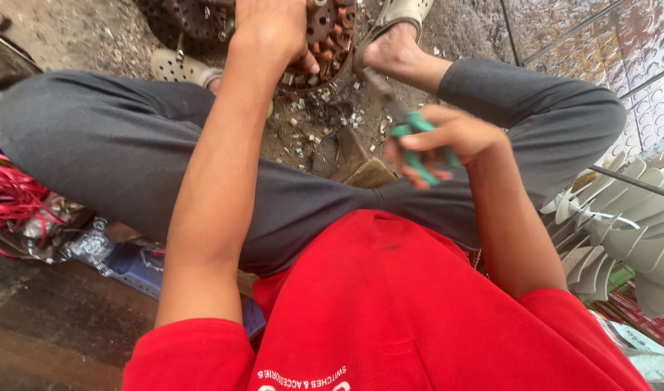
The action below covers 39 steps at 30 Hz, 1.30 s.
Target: The person sits on the floor and uses pliers to cut and remove copper windings from a motor stator. The person holds the stator with one hand and uses the pliers with the other to pull out the copper coils, which fall onto the floor.
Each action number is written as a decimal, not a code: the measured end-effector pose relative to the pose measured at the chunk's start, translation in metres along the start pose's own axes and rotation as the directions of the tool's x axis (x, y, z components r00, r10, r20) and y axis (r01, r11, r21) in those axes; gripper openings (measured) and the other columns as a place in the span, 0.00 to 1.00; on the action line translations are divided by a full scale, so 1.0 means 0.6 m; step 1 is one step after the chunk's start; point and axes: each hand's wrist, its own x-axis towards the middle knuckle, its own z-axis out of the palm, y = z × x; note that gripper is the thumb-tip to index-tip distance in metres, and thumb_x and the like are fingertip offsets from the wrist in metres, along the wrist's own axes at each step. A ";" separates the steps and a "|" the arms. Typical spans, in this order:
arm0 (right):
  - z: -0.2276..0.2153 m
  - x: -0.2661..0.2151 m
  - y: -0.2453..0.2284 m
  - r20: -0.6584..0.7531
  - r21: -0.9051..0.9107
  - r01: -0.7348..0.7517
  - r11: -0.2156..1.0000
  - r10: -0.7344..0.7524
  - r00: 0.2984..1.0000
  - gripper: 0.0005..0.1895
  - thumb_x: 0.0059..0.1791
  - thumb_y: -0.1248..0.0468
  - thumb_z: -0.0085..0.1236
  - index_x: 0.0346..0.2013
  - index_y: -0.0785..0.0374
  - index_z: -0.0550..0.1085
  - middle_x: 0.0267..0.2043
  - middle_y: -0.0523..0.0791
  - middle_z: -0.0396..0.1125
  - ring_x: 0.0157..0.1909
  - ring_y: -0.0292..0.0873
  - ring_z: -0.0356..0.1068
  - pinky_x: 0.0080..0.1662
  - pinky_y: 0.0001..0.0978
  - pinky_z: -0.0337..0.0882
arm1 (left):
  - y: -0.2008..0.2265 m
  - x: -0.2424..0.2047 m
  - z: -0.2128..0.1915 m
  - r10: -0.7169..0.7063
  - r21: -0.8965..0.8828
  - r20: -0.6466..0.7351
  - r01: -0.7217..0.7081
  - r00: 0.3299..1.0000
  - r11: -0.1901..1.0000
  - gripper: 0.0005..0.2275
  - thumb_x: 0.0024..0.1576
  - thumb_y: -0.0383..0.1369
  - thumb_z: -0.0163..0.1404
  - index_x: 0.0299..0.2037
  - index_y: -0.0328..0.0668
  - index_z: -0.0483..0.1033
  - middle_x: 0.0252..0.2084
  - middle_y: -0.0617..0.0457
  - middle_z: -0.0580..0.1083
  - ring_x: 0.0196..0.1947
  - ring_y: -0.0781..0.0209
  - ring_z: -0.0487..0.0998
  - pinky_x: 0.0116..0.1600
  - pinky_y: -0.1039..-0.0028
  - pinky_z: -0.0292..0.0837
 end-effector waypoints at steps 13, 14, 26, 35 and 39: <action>-0.003 0.102 0.010 -0.112 0.017 -0.019 1.000 0.021 0.994 0.20 0.56 0.58 0.47 0.51 0.75 0.72 0.37 0.55 0.75 0.36 0.50 0.79 0.33 0.36 0.81 | -0.009 -0.003 -0.005 0.041 0.024 0.019 -0.041 0.999 0.999 0.30 0.34 0.53 0.73 0.41 0.42 0.81 0.35 0.47 0.80 0.38 0.49 0.81 0.42 0.58 0.73; -0.009 0.108 0.005 -0.104 0.029 -0.017 0.999 0.020 0.994 0.21 0.56 0.57 0.46 0.50 0.75 0.72 0.37 0.55 0.75 0.35 0.50 0.79 0.31 0.35 0.80 | -0.010 -0.003 -0.007 0.046 0.012 0.016 -0.046 0.999 0.999 0.29 0.34 0.52 0.73 0.41 0.43 0.81 0.35 0.47 0.80 0.38 0.49 0.81 0.42 0.58 0.73; -0.027 0.123 0.030 -0.109 0.206 0.124 0.971 -0.103 0.989 0.16 0.58 0.59 0.51 0.42 0.73 0.72 0.27 0.52 0.70 0.23 0.41 0.70 0.17 0.23 0.57 | -0.015 0.004 0.016 0.079 0.053 0.012 -0.080 0.997 0.995 0.31 0.34 0.53 0.73 0.41 0.41 0.81 0.34 0.45 0.80 0.37 0.47 0.81 0.41 0.56 0.73; 0.042 0.074 0.031 0.239 0.276 0.175 0.945 -0.244 0.940 0.20 0.54 0.54 0.58 0.40 0.73 0.73 0.29 0.54 0.72 0.24 0.43 0.72 0.17 0.24 0.59 | -0.016 0.012 0.013 0.078 0.051 0.055 -0.081 0.995 0.995 0.29 0.37 0.53 0.73 0.41 0.40 0.81 0.32 0.44 0.80 0.35 0.47 0.81 0.39 0.56 0.74; 0.070 0.028 0.025 0.052 0.104 0.199 0.974 -0.205 0.977 0.20 0.54 0.55 0.58 0.43 0.74 0.74 0.28 0.51 0.72 0.26 0.42 0.74 0.20 0.26 0.64 | -0.009 0.012 0.017 0.088 0.036 0.045 -0.090 0.995 0.995 0.28 0.39 0.52 0.72 0.41 0.40 0.82 0.32 0.44 0.80 0.34 0.46 0.81 0.38 0.55 0.74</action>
